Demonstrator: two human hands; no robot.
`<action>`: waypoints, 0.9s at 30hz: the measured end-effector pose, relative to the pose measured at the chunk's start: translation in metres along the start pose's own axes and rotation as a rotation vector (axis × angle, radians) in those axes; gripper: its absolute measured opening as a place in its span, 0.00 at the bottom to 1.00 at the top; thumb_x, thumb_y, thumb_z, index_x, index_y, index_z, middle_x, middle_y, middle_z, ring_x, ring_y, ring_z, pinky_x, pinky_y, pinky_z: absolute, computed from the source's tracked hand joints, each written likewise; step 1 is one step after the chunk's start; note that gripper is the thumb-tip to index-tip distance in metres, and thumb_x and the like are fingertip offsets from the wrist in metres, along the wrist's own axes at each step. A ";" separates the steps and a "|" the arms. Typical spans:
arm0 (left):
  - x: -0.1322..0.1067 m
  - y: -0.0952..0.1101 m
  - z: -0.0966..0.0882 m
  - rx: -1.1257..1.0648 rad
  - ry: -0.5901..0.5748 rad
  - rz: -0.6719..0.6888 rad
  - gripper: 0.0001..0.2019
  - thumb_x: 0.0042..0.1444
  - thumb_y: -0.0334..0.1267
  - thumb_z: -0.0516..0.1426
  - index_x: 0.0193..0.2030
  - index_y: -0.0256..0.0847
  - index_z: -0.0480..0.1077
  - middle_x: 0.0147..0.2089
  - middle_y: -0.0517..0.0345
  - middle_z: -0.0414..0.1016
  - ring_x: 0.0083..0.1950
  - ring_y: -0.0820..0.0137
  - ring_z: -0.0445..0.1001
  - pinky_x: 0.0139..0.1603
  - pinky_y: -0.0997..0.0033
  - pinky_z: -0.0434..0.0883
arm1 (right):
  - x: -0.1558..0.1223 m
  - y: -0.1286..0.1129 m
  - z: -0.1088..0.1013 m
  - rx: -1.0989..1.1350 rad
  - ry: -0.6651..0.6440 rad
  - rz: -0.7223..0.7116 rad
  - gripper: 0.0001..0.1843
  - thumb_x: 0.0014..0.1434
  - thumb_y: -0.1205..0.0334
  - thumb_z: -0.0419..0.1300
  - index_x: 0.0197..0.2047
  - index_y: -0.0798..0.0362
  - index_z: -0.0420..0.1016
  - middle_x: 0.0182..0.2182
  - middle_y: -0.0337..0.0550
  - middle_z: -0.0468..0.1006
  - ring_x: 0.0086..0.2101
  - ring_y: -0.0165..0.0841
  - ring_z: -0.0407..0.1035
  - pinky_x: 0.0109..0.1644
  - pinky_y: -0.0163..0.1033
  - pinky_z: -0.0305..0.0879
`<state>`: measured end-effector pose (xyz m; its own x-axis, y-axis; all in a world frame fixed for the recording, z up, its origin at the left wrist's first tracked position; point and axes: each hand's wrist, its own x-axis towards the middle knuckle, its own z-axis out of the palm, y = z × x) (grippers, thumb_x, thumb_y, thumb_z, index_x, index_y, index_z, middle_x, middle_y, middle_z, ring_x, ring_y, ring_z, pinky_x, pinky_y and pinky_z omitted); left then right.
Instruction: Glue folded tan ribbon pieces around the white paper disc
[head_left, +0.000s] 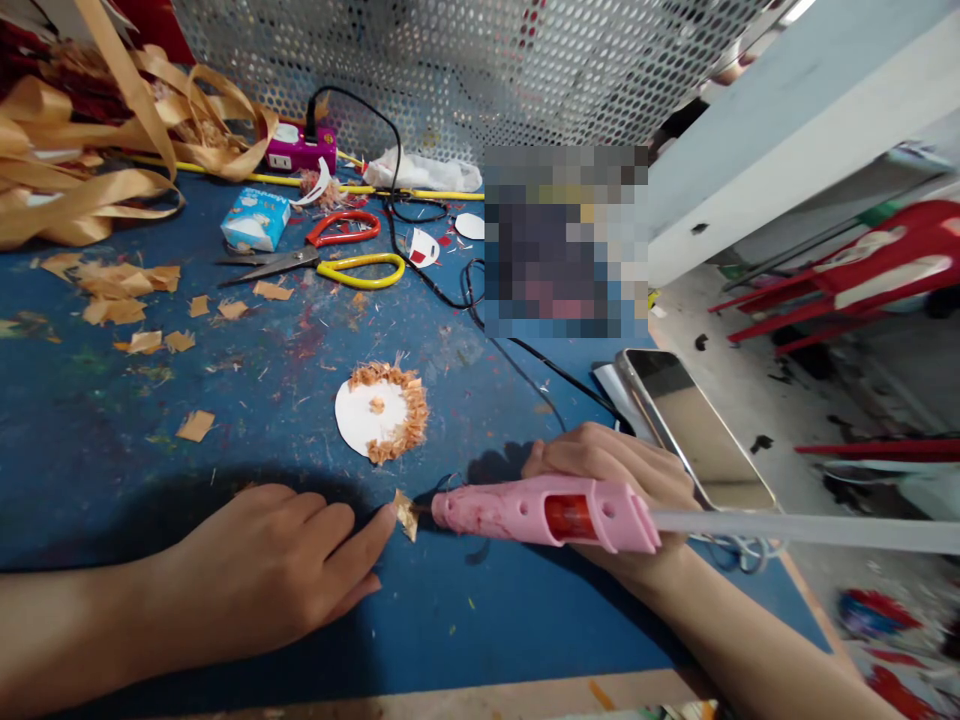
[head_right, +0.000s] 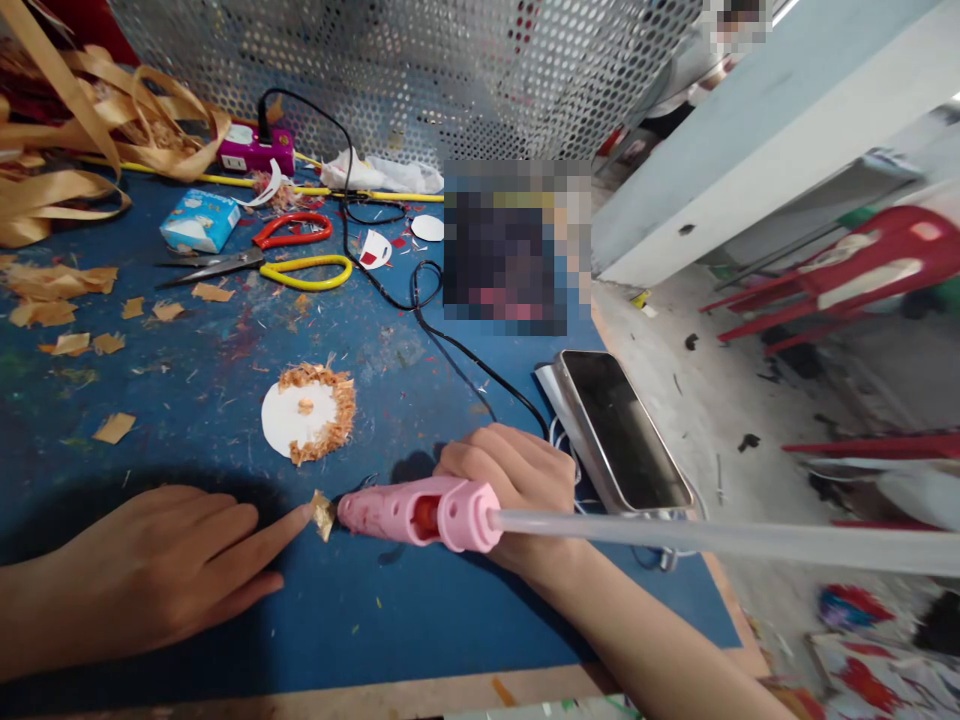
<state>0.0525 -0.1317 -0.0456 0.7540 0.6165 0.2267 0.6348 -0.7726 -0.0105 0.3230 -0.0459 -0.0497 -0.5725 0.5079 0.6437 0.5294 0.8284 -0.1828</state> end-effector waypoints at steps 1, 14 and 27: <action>0.000 0.000 0.000 -0.001 -0.001 -0.001 0.12 0.66 0.37 0.49 0.51 0.34 0.67 0.23 0.65 0.68 0.19 0.69 0.69 0.18 0.65 0.59 | 0.001 0.000 0.000 -0.008 -0.002 -0.001 0.11 0.57 0.73 0.58 0.27 0.49 0.67 0.17 0.35 0.68 0.18 0.28 0.62 0.21 0.37 0.60; -0.001 0.002 0.002 0.047 -0.014 0.011 0.14 0.62 0.38 0.54 0.52 0.33 0.66 0.23 0.66 0.69 0.20 0.68 0.69 0.18 0.65 0.60 | 0.012 -0.014 -0.023 -0.246 -0.044 -0.326 0.13 0.53 0.77 0.61 0.30 0.48 0.67 0.19 0.35 0.69 0.21 0.30 0.63 0.27 0.38 0.68; 0.001 0.002 -0.001 0.089 -0.006 0.018 0.13 0.63 0.37 0.53 0.50 0.33 0.69 0.24 0.63 0.71 0.20 0.67 0.72 0.18 0.66 0.63 | 0.013 0.014 -0.017 -0.112 0.088 -0.186 0.10 0.56 0.69 0.62 0.29 0.51 0.64 0.18 0.31 0.64 0.18 0.25 0.59 0.21 0.33 0.58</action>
<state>0.0541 -0.1333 -0.0441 0.7662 0.6037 0.2201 0.6334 -0.7673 -0.1007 0.3331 -0.0317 -0.0310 -0.6127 0.3223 0.7216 0.4886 0.8721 0.0254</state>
